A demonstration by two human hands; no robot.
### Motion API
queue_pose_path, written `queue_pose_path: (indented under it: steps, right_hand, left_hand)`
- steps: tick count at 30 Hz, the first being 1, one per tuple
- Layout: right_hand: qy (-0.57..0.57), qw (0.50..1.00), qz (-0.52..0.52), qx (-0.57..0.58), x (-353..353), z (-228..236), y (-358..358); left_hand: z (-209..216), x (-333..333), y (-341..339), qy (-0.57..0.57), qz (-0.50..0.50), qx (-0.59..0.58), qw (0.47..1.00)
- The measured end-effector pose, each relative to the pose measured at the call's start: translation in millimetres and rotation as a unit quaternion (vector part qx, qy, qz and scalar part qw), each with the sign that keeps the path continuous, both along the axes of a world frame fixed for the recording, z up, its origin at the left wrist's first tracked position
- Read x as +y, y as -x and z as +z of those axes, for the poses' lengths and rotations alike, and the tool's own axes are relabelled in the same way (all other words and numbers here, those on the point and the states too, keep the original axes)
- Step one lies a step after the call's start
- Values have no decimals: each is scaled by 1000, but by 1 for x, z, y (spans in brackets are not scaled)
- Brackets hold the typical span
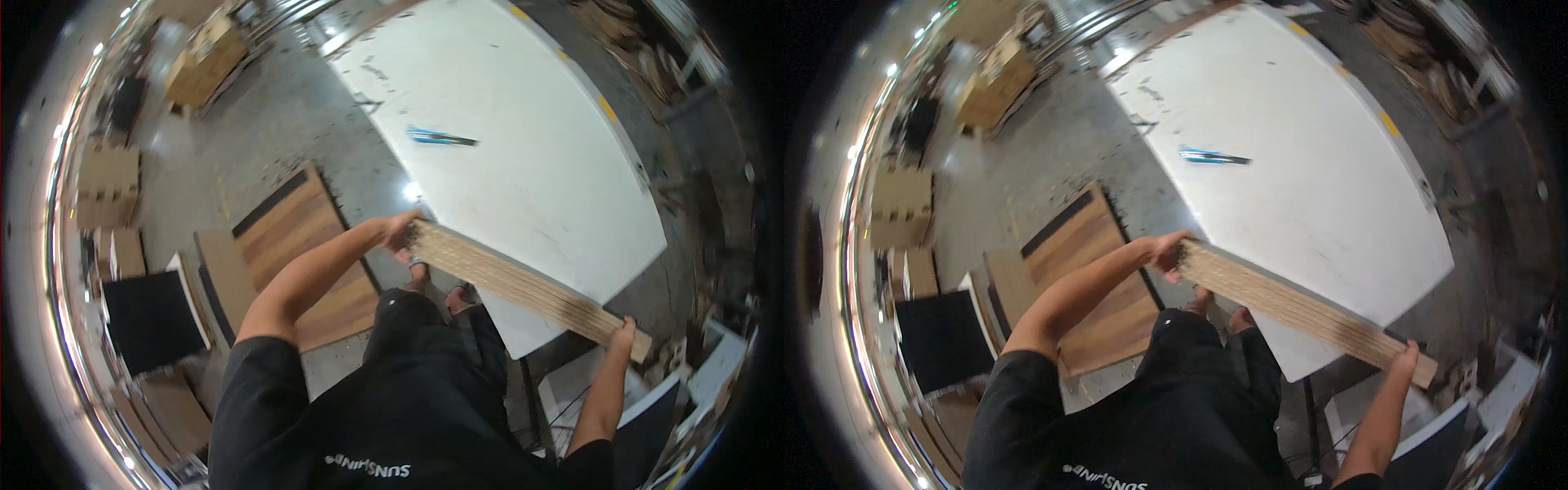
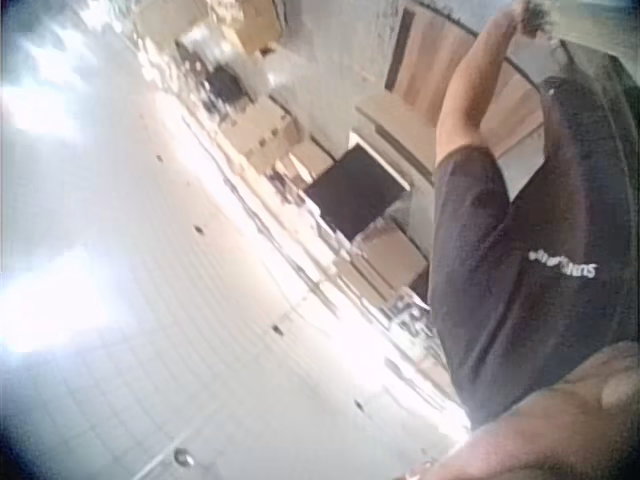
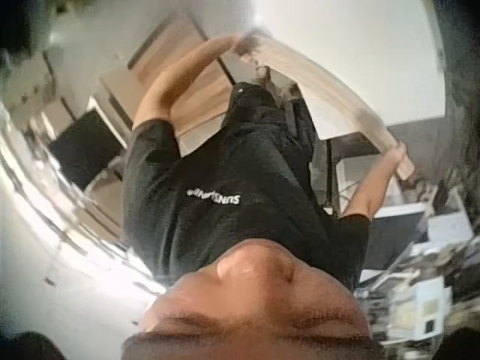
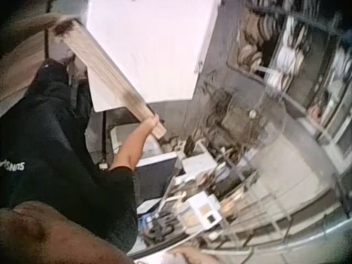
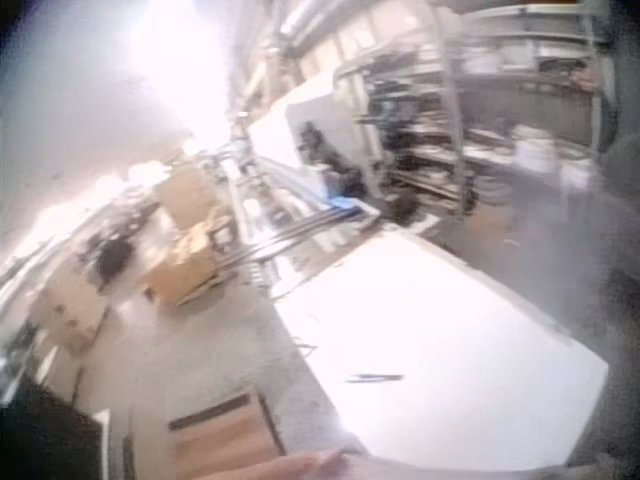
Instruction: Trimming excess material from the edges of a plywood board using a utility knife.
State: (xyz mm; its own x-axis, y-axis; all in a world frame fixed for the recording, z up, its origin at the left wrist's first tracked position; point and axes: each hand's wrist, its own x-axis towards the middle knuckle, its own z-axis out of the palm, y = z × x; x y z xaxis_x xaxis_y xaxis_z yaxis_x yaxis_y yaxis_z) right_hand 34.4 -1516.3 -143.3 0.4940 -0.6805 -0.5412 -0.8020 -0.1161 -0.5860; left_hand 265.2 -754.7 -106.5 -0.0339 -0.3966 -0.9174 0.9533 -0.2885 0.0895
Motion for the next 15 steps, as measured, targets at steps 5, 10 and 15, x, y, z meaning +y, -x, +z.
queue_pose_path:
  steps: [5, 10, 15]
  right_hand:
    - [-112, 968, -221, -49, -10, -22, -39]
    - [12, 935, -326, 141, -21, -40, -42]
    - [-46, 946, -295, 125, -38, -32, -45]
  left_hand:
    - [-24, 5, 6, -53, 12, -52, 997]
    - [-3, 7, 32, -122, -19, -232, 965]
    - [-7, -13, 82, -29, 193, -503, 842]
